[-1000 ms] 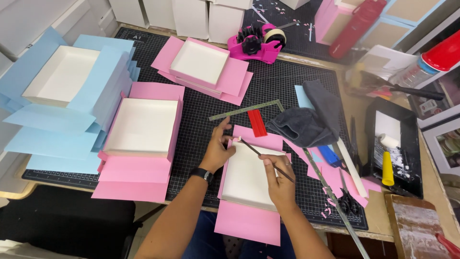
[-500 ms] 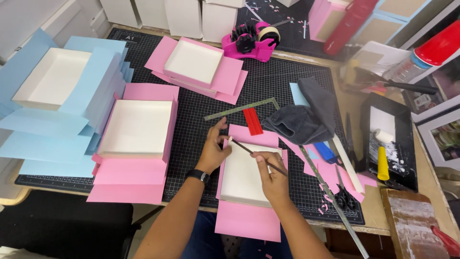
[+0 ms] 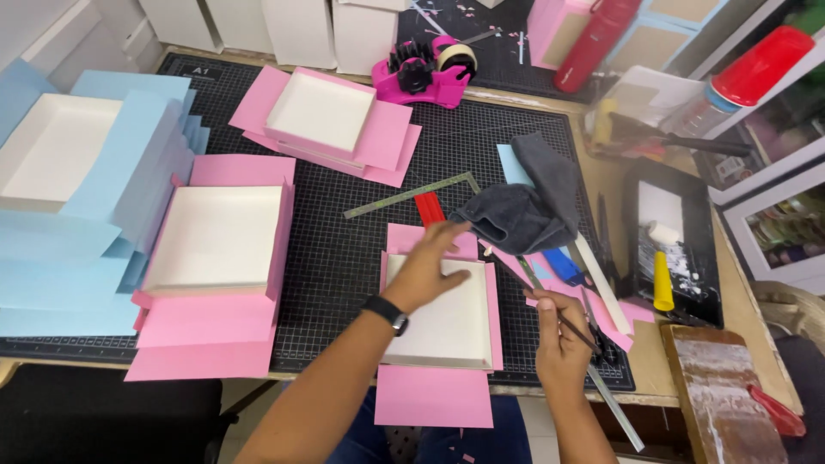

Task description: Assembling handmade boxes by trimming paper edges with scissors and applying adhesive.

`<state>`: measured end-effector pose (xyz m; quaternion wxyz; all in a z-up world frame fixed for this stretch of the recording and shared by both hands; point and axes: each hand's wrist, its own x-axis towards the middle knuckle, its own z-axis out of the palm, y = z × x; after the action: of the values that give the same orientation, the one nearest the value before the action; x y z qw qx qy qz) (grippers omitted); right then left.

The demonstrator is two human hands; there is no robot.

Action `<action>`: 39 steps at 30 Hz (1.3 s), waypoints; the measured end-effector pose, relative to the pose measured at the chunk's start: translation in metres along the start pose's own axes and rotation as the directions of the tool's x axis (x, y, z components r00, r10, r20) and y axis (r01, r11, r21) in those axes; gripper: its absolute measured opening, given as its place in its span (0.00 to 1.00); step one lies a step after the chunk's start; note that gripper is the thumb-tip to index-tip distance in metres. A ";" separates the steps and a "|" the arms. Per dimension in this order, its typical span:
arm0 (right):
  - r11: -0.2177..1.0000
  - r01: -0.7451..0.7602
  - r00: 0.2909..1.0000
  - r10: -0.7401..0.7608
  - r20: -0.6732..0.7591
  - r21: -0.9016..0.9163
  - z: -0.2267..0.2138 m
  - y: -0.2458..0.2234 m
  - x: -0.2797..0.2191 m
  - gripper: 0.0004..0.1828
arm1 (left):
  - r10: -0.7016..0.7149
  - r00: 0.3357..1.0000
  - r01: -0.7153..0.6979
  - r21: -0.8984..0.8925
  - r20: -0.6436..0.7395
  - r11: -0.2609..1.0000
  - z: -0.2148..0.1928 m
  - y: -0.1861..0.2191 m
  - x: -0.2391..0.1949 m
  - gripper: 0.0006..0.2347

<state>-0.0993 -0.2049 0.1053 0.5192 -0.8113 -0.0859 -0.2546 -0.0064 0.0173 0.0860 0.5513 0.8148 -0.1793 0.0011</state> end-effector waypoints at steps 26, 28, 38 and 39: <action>0.998 0.051 0.999 -0.052 -0.004 -0.031 -0.003 0.023 -0.008 0.12 | -0.105 0.994 0.104 -0.042 -0.017 0.994 0.061 -0.026 0.026 0.43; 0.998 0.060 0.998 -0.059 0.014 -0.024 0.000 0.029 -0.001 0.11 | -0.082 0.996 0.081 -0.023 -0.031 0.996 0.059 -0.027 0.034 0.43; 0.999 -0.037 0.999 0.037 -0.011 0.008 0.000 0.032 -0.002 0.12 | -0.119 0.993 0.119 -0.040 -0.009 0.992 0.060 -0.024 0.030 0.43; 0.997 -0.048 0.997 0.051 -0.051 0.057 -0.001 0.033 0.000 0.10 | -0.121 0.992 0.120 -0.049 -0.019 0.992 0.060 -0.025 0.030 0.44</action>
<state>-0.0866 -0.2204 0.0789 0.5498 -0.7915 -0.0592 -0.2605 0.0171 -0.0366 0.0459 0.5716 0.8107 -0.1235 -0.0274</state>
